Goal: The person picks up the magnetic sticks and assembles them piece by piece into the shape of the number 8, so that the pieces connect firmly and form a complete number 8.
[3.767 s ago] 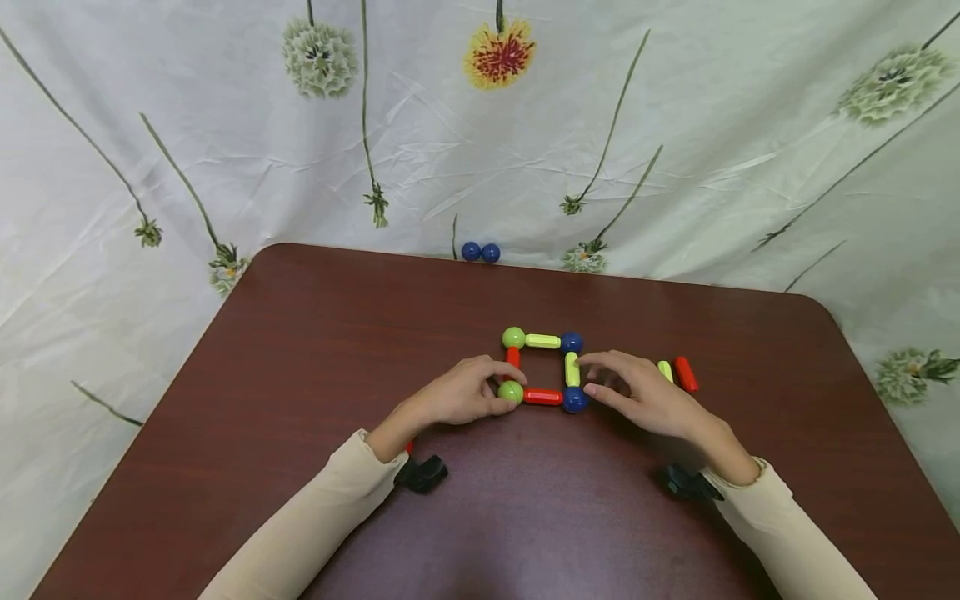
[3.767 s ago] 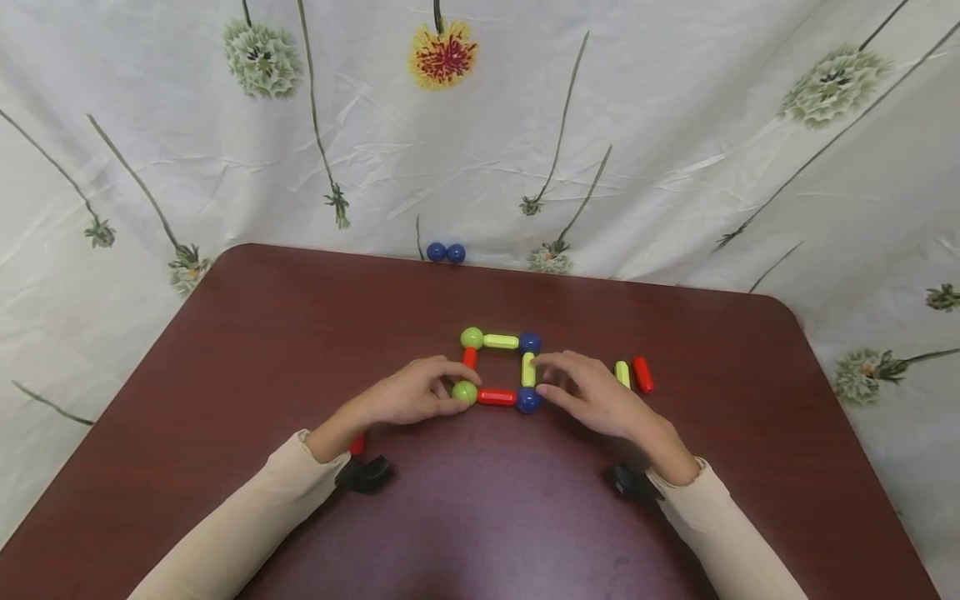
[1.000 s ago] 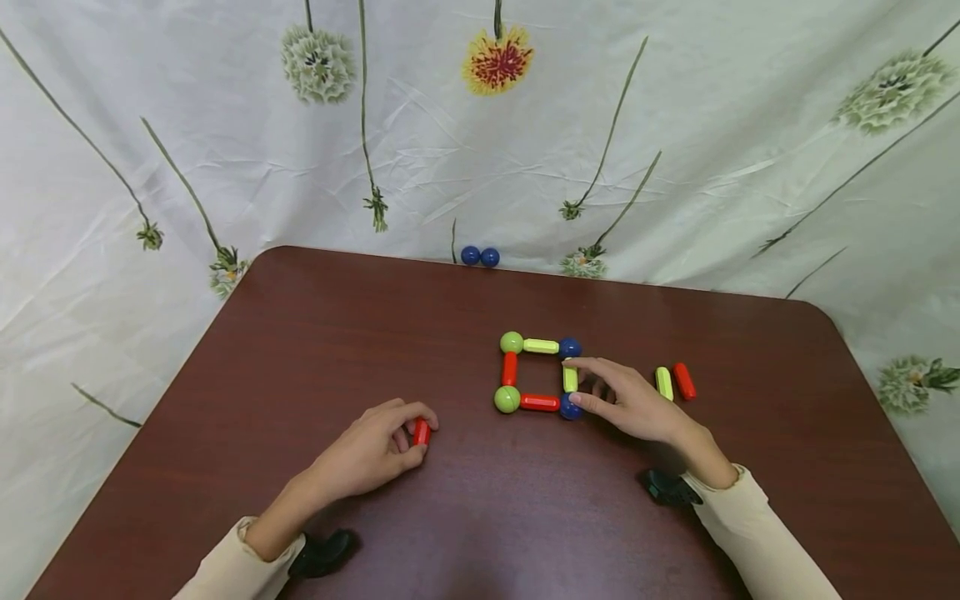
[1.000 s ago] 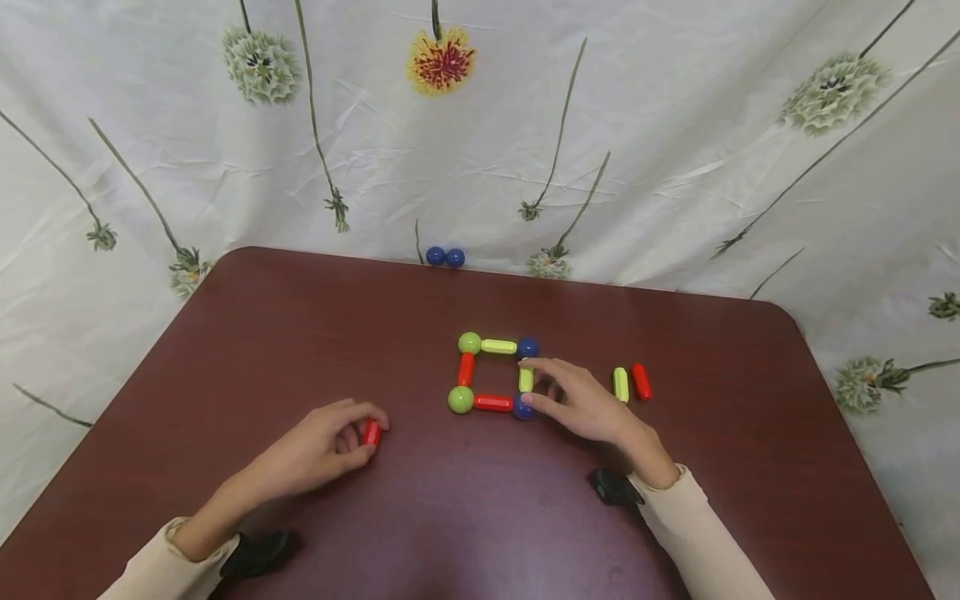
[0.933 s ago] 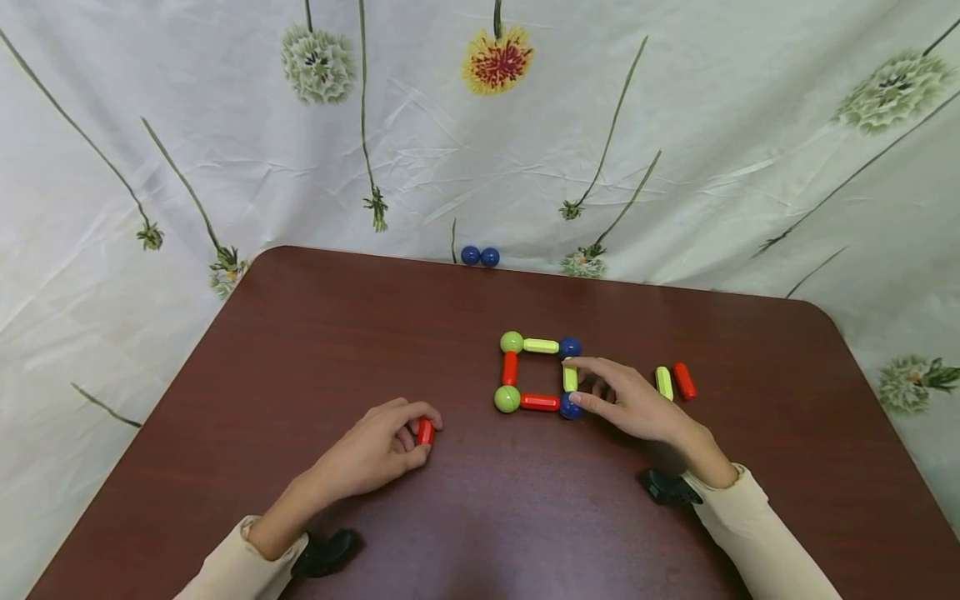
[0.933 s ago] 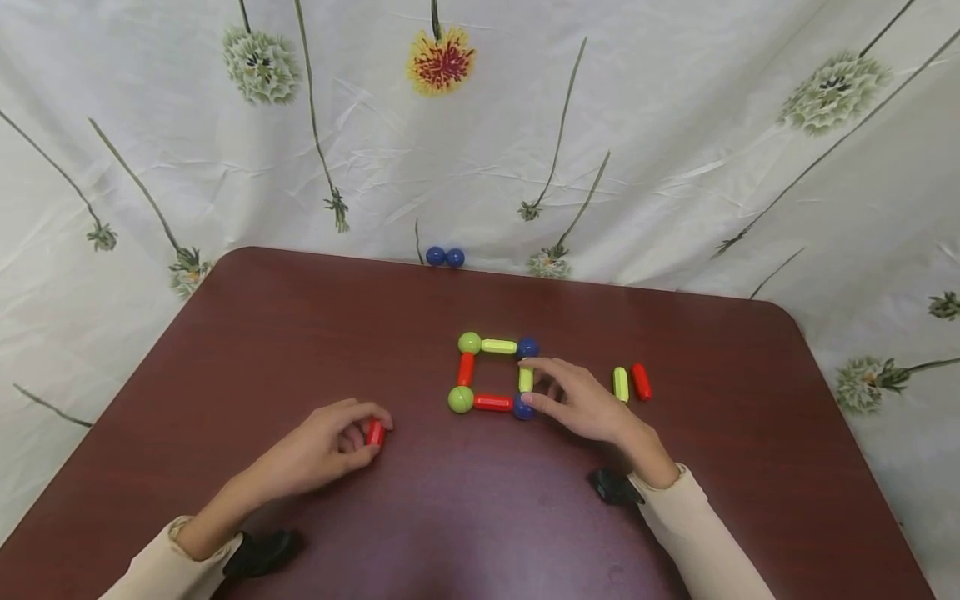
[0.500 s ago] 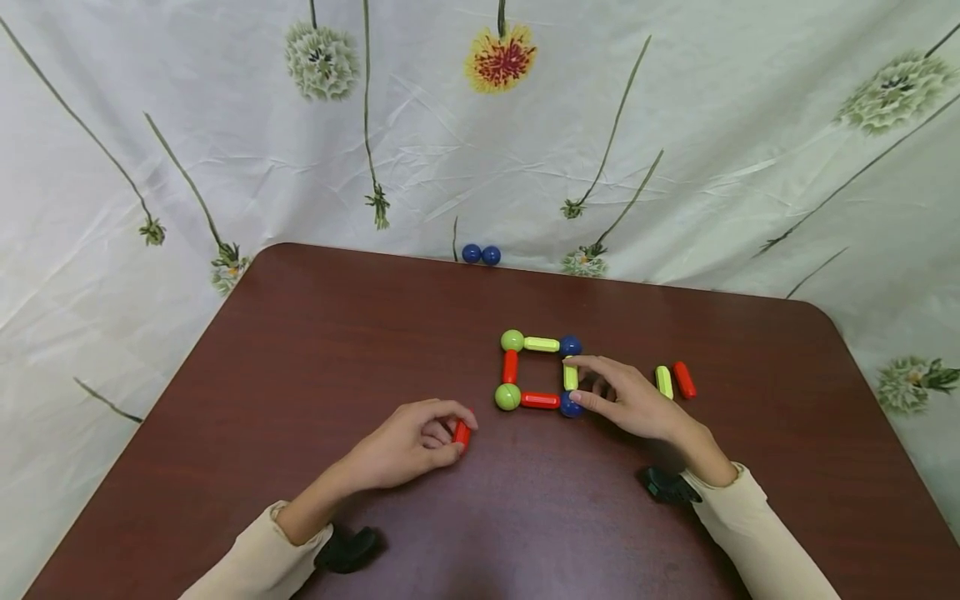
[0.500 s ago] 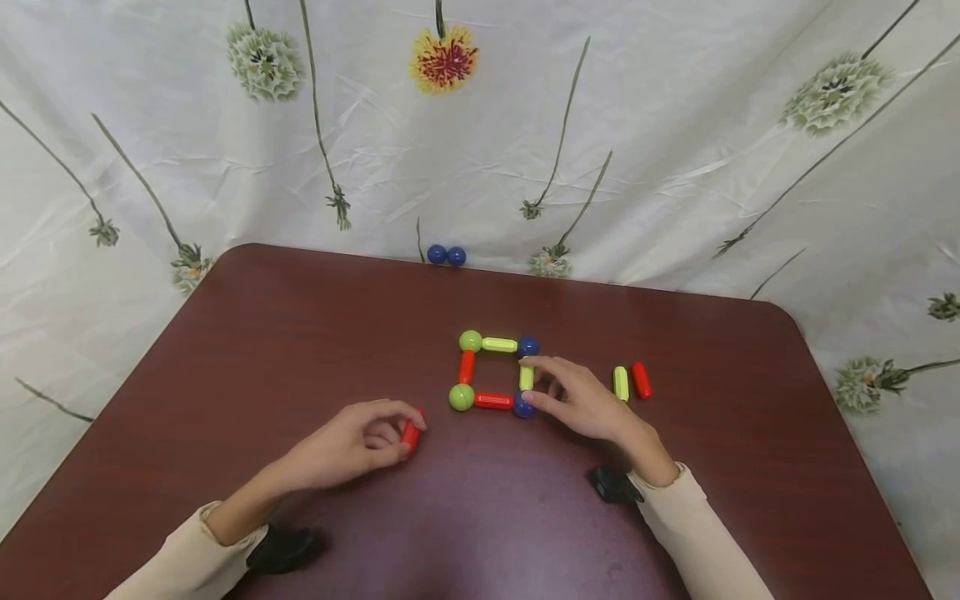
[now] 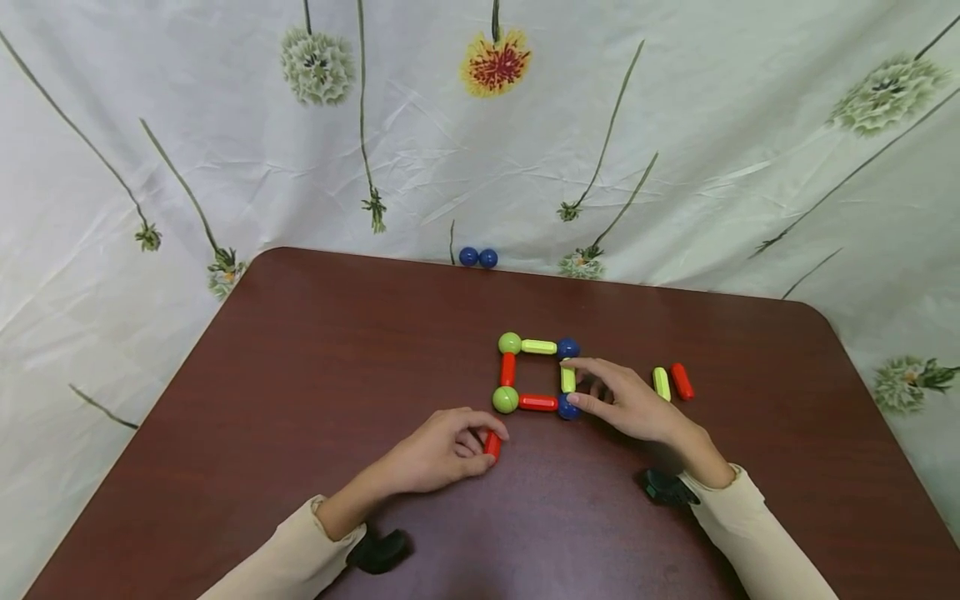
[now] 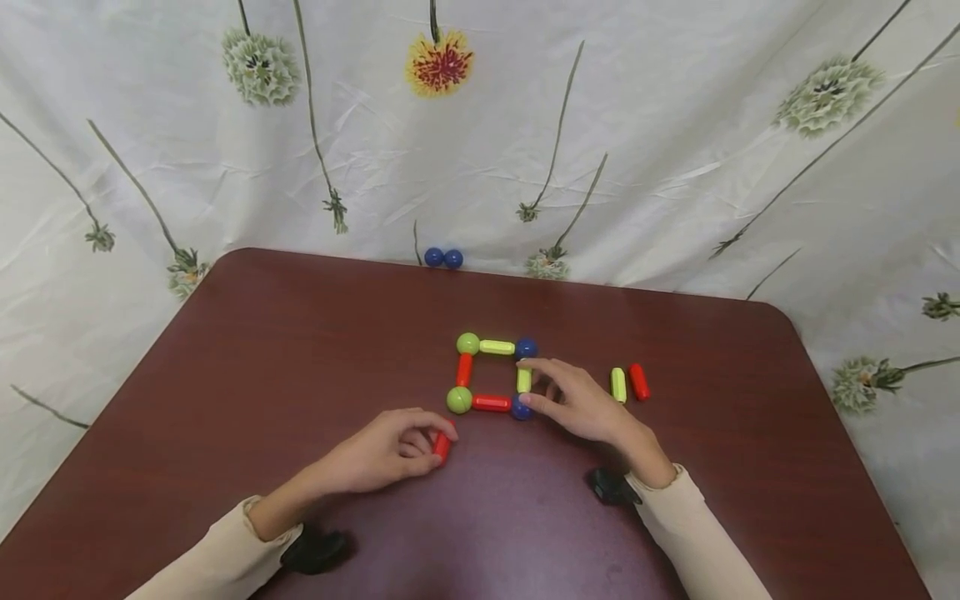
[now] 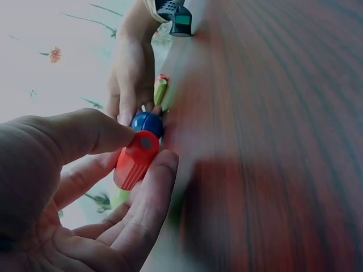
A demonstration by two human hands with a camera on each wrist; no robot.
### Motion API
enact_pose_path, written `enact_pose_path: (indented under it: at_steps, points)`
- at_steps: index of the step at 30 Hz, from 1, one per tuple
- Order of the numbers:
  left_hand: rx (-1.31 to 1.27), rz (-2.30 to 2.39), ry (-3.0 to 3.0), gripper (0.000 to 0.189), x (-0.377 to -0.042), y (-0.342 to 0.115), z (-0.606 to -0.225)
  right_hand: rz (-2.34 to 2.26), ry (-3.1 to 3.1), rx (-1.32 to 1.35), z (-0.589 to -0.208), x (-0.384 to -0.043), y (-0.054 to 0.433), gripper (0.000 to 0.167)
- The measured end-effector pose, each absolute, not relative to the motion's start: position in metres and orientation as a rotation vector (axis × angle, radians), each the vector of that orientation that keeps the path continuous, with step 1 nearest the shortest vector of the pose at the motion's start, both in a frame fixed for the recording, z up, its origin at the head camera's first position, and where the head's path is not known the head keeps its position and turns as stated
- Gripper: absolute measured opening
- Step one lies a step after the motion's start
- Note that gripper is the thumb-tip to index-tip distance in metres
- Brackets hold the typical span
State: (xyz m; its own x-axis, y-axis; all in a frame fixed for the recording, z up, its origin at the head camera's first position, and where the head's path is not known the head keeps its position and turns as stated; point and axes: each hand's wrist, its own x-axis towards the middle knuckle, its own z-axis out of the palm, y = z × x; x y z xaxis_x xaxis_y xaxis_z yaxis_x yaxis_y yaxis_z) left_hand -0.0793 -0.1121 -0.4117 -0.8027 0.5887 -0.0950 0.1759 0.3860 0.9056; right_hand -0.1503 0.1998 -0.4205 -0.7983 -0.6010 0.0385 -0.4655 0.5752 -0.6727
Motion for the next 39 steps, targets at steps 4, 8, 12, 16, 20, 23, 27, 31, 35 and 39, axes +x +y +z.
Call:
enact_pose_path:
  at_steps: [4,8,12,16,20,23,27,31,35,39]
  points:
    - [0.678,1.384,2.303,0.025,-0.081,-0.105,-0.413,-1.037,2.610,-0.892,-0.420,-0.150,0.199,0.050]
    - [0.677,1.379,2.331,0.024,-0.082,-0.101,-0.413,-1.036,2.609,-0.883,-0.420,-0.150,0.200,0.050]
    - [0.666,1.370,2.336,0.024,-0.085,-0.100,-0.414,-1.029,2.611,-0.879,-0.421,-0.150,0.200,0.051]
    - [0.634,1.360,2.338,0.025,-0.088,-0.099,-0.414,-1.028,2.613,-0.881,-0.421,-0.150,0.201,0.051]
    - [0.622,1.357,2.345,0.025,-0.089,-0.099,-0.416,-1.023,2.617,-0.886,-0.421,-0.150,0.200,0.050]
    - [0.631,1.358,2.348,0.025,-0.089,-0.100,-0.416,-1.020,2.617,-0.881,-0.421,-0.150,0.200,0.050]
    - [0.640,1.362,2.345,0.025,-0.089,-0.100,-0.416,-1.020,2.614,-0.873,-0.420,-0.150,0.200,0.050]
    - [0.665,1.355,2.341,0.026,-0.088,-0.102,-0.414,-1.014,2.617,-0.875,-0.420,-0.150,0.199,0.050]
    - [0.693,1.306,2.343,0.030,-0.089,-0.109,-0.408,-1.010,2.619,-0.873,-0.420,-0.150,0.199,0.050]
    - [0.676,1.254,2.343,0.031,-0.095,-0.117,-0.402,-1.012,2.616,-0.872,-0.420,-0.150,0.199,0.050]
